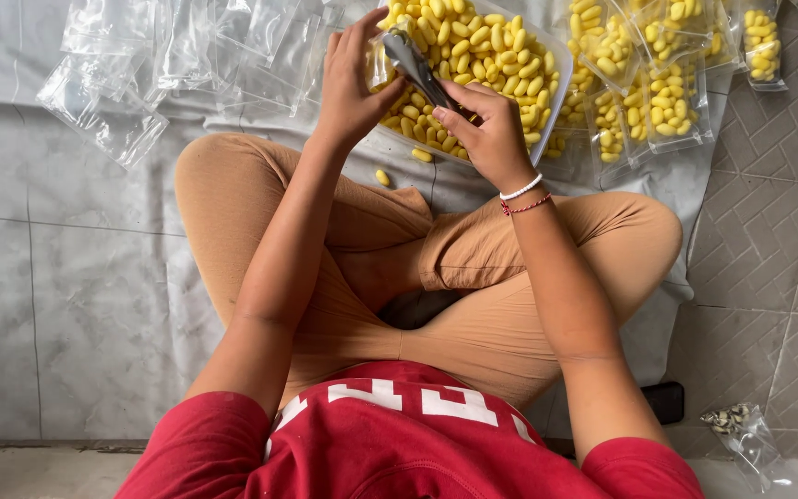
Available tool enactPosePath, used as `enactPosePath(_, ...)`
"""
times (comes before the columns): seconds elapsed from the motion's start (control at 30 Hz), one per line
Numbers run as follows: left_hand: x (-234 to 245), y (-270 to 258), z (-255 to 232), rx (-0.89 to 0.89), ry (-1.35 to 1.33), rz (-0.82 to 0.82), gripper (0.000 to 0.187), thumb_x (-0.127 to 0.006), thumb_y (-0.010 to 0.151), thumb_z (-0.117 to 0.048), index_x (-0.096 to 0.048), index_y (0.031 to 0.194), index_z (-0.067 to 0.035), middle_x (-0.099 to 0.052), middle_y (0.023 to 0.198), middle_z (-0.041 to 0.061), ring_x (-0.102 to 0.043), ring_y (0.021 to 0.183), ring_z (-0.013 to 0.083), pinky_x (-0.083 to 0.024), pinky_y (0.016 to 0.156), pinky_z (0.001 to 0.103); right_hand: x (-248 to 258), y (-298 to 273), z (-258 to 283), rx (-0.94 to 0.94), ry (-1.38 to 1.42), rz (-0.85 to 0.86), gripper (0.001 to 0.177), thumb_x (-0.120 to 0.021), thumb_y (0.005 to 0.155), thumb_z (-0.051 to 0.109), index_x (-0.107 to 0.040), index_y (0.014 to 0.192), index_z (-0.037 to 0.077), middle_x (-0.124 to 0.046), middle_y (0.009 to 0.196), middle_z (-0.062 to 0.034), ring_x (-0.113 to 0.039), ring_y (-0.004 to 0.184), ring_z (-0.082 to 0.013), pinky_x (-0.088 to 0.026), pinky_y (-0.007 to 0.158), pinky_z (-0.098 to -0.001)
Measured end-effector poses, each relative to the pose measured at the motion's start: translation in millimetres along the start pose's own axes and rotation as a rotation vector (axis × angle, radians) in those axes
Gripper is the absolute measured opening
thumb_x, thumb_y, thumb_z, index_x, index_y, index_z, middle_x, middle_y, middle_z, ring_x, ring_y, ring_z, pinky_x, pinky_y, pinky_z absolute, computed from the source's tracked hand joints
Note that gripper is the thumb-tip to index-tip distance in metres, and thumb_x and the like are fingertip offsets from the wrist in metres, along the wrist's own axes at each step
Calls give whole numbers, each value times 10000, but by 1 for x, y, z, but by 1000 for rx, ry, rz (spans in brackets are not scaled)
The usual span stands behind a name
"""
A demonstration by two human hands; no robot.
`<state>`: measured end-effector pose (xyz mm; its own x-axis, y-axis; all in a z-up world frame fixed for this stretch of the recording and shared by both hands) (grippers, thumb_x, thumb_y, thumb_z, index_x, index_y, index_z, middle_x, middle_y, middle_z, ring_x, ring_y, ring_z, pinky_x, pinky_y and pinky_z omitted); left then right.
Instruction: Packaging small yellow snacks into plastic bags using tongs
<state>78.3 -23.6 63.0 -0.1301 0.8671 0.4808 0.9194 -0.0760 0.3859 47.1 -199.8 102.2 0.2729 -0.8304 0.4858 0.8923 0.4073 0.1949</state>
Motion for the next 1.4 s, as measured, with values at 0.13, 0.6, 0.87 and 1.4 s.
enactPosePath(0.13,-9,-3,11,12,119,-10,564,-691,859,-346,-476,1330,-123,-606,1213,79,-561,1082,254,-410,933,388,0,1,4,8,-61,34,369,-701,1015,116,-635,1326,-71,-694,1262,-197,-651,1201,-274,-485,1069,-360)
enactPosePath(0.6,-26,-8,34,10,212,25,1060,-827,724,-262,-216,1588,-212,-475,1328,82,-513,1235,238,-410,1056,405,10,-4,2,-7,-251,91,367,-726,1010,119,-665,1342,-26,-724,1048,-97,-660,957,-198,-499,847,-313)
enactPosePath(0.87,-44,-15,-7,-176,402,200,1082,-814,630,-159,-285,1574,-135,-506,1321,98,-504,1144,306,-388,1030,428,10,-9,-6,-7,-504,117,364,-792,954,194,-745,1301,93,-690,913,-20,-638,832,-209,-463,636,-350)
enactPosePath(1.4,-60,-18,-21,-309,592,300,902,-840,758,-303,-389,1506,-78,-631,1291,107,-597,1184,282,-409,1101,430,17,-21,-26,-132,-726,259,379,-781,916,354,-770,1275,234,-698,934,-17,-668,833,-284,-463,629,-447)
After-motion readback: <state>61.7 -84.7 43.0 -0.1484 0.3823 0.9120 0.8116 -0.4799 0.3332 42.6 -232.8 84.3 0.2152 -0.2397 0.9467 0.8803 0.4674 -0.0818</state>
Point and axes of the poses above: each hand's wrist, its own y-axis towards the middle knuckle, its own x-axis out of the back of the hand, z = x × y, the point moved 10 cm from there along y, towards the middle knuckle
